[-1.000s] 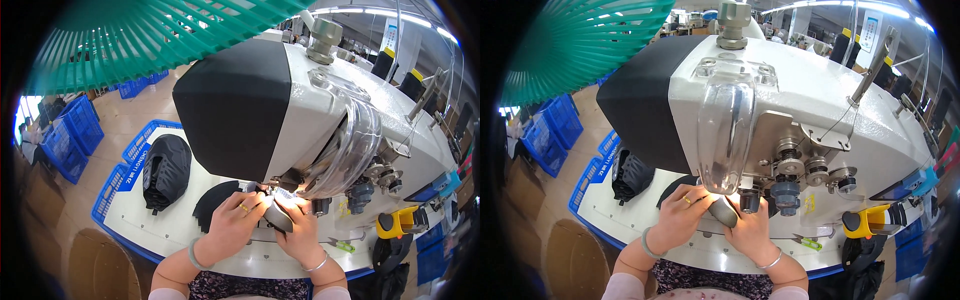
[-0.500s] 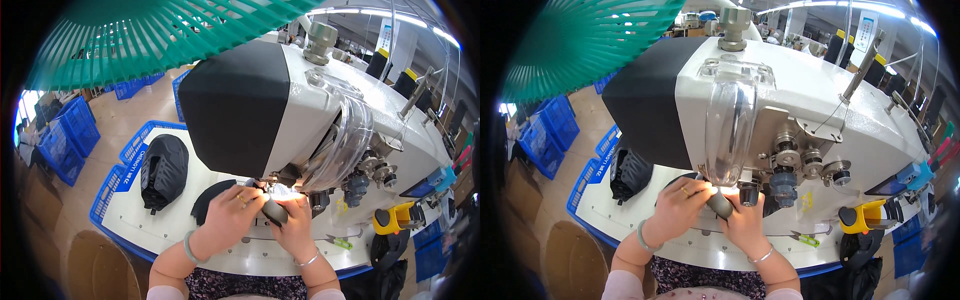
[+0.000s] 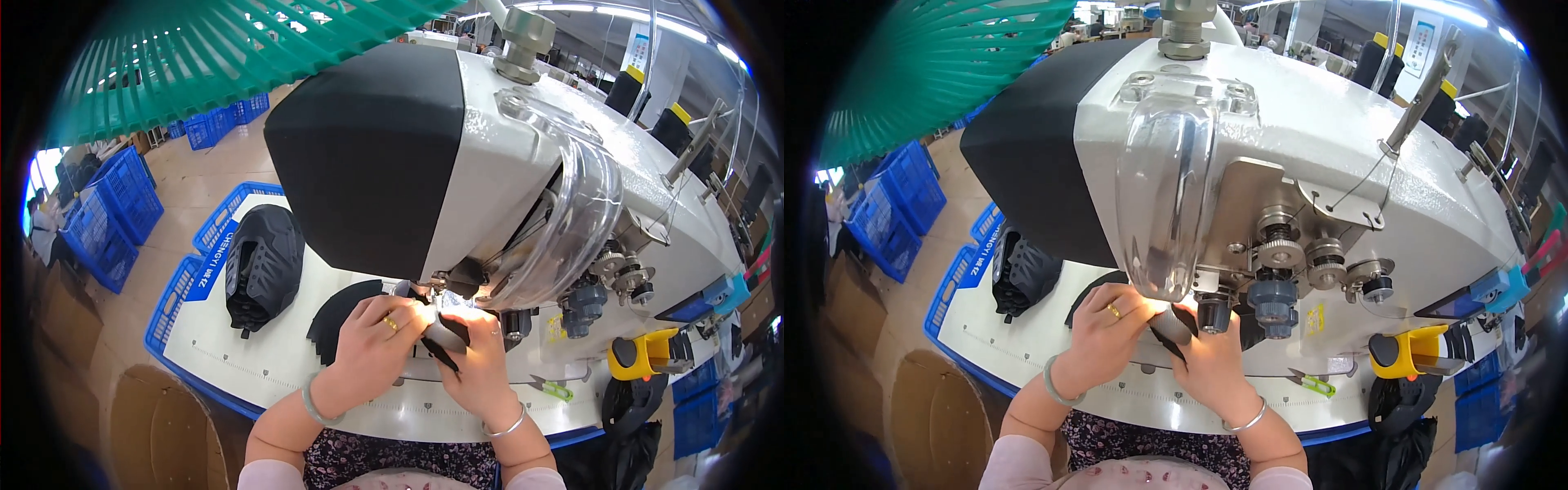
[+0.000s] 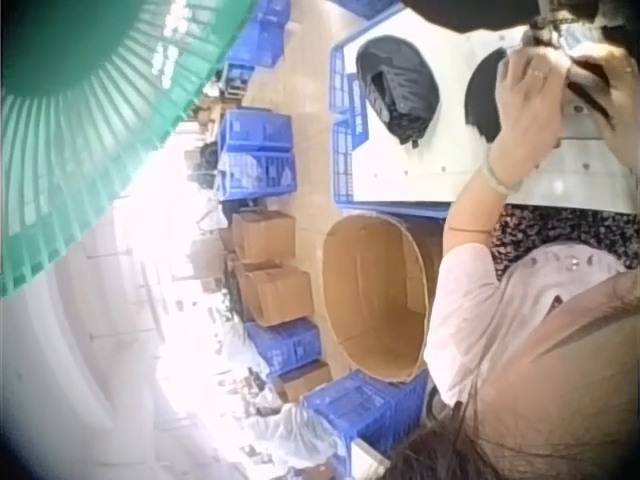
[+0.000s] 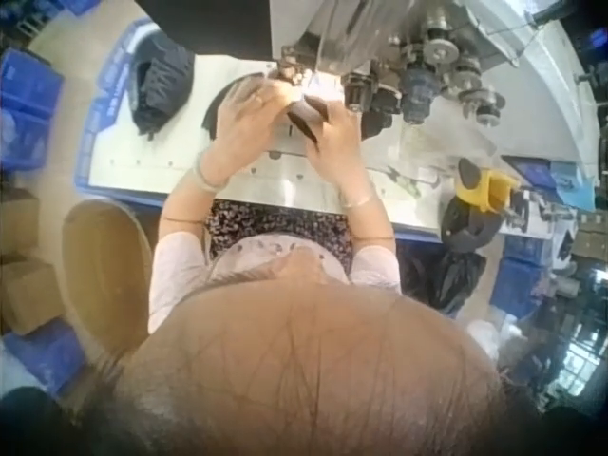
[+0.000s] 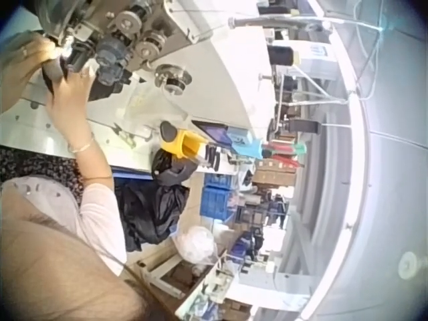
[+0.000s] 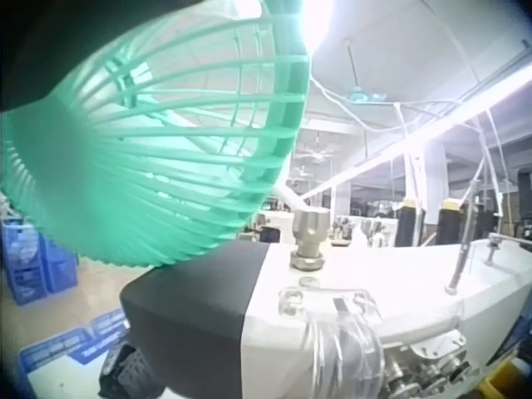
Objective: Stitching together components of a shoe upper using an industrial sewing machine.
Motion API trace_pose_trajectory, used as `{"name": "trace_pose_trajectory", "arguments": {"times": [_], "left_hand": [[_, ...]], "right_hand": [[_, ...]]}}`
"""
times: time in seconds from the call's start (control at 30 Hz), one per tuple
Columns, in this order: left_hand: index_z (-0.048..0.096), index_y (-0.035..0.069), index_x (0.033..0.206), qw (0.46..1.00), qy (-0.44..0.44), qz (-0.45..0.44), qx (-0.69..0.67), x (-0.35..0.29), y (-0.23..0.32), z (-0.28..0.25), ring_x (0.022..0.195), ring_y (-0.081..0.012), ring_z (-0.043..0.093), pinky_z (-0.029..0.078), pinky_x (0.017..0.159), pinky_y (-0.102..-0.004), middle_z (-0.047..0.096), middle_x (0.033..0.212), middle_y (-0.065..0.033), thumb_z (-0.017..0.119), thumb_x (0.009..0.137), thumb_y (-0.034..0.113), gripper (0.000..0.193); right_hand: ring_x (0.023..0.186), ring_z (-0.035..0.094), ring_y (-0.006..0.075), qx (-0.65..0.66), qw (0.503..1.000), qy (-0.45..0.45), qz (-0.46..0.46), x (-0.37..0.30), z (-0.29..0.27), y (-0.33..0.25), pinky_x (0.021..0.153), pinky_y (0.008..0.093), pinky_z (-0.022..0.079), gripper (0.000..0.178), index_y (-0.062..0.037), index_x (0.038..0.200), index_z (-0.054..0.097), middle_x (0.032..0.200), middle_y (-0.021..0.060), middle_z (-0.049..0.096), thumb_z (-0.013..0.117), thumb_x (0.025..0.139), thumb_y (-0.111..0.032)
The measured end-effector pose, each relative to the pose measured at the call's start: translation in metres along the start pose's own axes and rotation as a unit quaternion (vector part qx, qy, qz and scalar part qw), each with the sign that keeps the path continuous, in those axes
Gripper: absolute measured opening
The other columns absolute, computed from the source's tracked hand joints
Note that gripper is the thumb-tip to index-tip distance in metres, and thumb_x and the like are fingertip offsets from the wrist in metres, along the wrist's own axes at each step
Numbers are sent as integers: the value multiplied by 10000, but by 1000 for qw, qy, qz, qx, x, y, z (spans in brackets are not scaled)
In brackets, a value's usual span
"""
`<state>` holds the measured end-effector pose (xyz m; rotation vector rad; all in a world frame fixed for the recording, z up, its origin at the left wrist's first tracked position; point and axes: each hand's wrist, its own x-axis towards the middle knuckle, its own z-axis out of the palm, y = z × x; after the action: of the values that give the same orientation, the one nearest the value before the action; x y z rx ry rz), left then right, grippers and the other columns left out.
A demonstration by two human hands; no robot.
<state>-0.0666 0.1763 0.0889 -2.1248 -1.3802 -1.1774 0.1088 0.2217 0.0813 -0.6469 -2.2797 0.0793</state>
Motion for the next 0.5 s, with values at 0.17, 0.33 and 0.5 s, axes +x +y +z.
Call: {"name": "trace_pose_trajectory", "arguments": {"times": [0.17, 0.33, 0.5], "left_hand": [[665, 38, 954, 999, -22, 10, -37, 1, -6, -6, 939, -224, 598, 510, 803, -353, 605, 940, -45, 641, 683, 19, 272], [667, 30, 957, 999, -30, 10, -38, 2, -6, -6, 938, -233, 598, 515, 807, -356, 608, 953, -52, 641, 678, 20, 281], [662, 52, 919, 1000, -3, 2, -21, 4, 0, -5, 853, -237, 588, 518, 739, -352, 561, 837, -33, 662, 655, 2, 269]], "right_hand": [[968, 584, 271, -16, 999, 35, -13, -7, 2, 10, 764, 351, 491, 344, -77, 934, 698, 1109, 58, 631, 663, 609, 30], [831, 631, 217, -37, 997, 58, -20, -6, 5, 14, 662, 286, 506, 359, -74, 907, 706, 980, 21, 686, 648, 573, 43], [833, 646, 219, -16, 997, 74, -12, -3, 5, 14, 699, 294, 516, 354, -72, 903, 709, 960, 28, 698, 644, 576, 47]]}}
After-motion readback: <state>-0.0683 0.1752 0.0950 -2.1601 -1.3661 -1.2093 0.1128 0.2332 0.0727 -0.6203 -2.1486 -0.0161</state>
